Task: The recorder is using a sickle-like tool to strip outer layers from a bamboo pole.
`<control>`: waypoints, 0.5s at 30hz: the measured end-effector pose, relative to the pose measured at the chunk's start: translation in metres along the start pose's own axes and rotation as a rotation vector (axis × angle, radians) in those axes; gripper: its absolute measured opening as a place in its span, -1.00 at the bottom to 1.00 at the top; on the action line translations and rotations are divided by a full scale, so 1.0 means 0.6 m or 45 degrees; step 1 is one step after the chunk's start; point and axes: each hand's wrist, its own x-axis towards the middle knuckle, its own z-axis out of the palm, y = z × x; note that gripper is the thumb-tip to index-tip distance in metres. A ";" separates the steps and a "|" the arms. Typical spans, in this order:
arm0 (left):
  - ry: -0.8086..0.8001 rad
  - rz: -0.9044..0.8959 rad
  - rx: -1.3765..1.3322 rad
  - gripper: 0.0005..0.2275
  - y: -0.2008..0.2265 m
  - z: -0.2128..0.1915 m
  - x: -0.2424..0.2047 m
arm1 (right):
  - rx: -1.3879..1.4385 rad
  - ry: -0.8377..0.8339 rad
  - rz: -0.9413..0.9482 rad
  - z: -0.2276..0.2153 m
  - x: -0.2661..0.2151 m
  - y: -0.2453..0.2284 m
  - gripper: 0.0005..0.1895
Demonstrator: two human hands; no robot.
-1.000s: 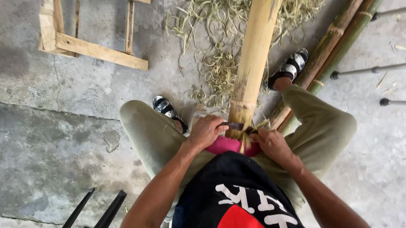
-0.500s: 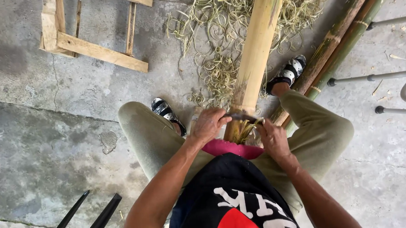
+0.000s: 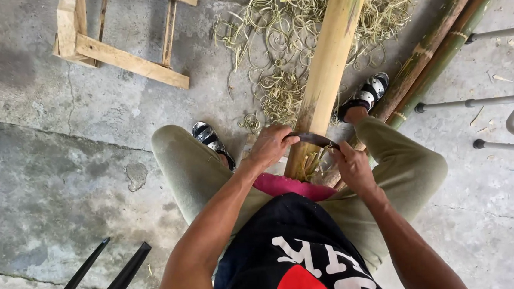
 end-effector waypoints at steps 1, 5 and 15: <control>0.004 0.005 0.002 -0.64 -0.002 0.002 0.004 | -0.002 0.005 -0.004 -0.007 0.002 -0.012 -0.73; 0.076 0.111 0.078 -0.63 0.000 0.005 0.003 | -0.103 0.129 -0.064 -0.018 -0.001 -0.052 -0.75; -0.138 0.092 -0.024 -0.64 -0.050 0.024 -0.104 | -0.258 -0.151 0.064 0.023 -0.069 -0.057 -0.67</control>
